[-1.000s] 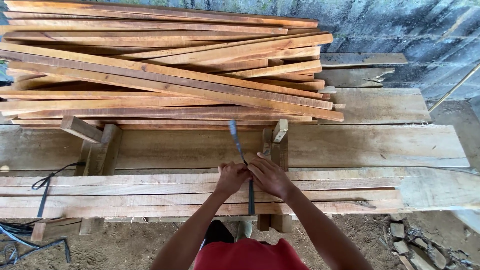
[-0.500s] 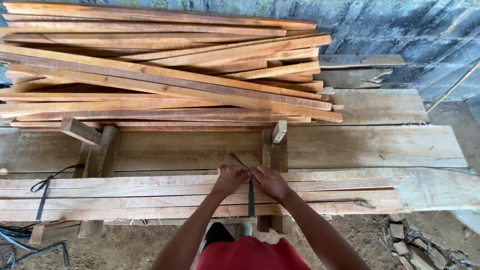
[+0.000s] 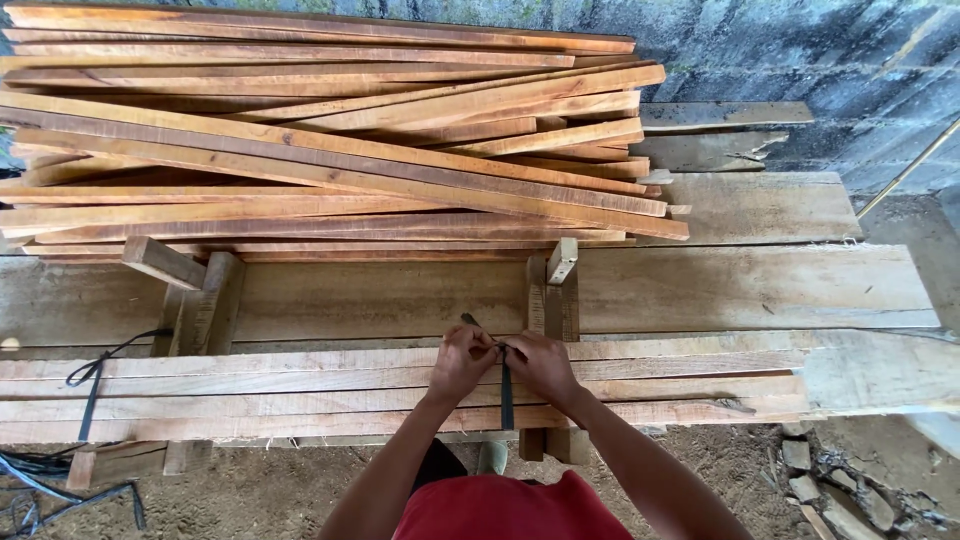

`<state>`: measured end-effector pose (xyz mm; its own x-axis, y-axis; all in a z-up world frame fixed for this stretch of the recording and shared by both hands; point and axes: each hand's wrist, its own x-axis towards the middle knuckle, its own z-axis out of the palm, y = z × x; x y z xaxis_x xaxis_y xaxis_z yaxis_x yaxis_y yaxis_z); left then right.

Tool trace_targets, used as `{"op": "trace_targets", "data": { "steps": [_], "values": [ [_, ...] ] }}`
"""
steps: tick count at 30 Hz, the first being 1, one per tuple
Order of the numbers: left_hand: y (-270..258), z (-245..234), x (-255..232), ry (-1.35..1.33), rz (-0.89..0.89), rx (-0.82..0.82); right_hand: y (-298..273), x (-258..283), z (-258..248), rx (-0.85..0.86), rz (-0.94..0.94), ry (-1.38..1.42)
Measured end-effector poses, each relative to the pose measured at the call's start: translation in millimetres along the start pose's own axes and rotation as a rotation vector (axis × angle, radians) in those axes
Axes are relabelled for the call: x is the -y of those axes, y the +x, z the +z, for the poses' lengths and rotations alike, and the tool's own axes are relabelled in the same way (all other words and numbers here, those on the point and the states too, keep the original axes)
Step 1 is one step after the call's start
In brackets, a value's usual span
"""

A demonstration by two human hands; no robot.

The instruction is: Bundling thin wood slats together using manual plastic straps.

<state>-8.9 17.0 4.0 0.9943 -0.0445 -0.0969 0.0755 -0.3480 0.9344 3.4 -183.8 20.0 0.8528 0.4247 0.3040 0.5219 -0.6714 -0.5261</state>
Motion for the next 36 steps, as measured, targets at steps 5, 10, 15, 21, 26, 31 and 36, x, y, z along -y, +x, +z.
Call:
{"op": "trace_targets", "data": {
  "steps": [5,10,15,21,26,31,36],
  "values": [
    [2.5,11.9,9.6,0.078,-0.014,-0.064,2.4,-3.3,-3.0,0.059,0.155,0.193],
    [1.0,12.4,2.7,0.141,-0.029,-0.099,27.1,23.1,-41.4,0.299,0.309,0.339],
    [-1.8,8.7,-6.2,0.19,0.018,-0.105,36.6,-3.7,-24.1,0.502,0.527,0.333],
    [6.3,18.8,15.9,0.217,0.084,-0.1,65.8,-0.8,-33.8,0.598,0.975,0.652],
    [7.8,9.6,-3.0,0.183,0.12,-0.063,64.0,2.5,-27.6,0.542,1.111,0.786],
    [7.9,7.5,-4.1,0.097,0.2,-0.07,62.0,6.9,-29.5,0.521,1.107,0.844],
    [3.4,3.6,-2.7,0.232,0.427,-0.13,53.4,-1.1,-15.5,0.467,1.05,0.841]
  ]
}}
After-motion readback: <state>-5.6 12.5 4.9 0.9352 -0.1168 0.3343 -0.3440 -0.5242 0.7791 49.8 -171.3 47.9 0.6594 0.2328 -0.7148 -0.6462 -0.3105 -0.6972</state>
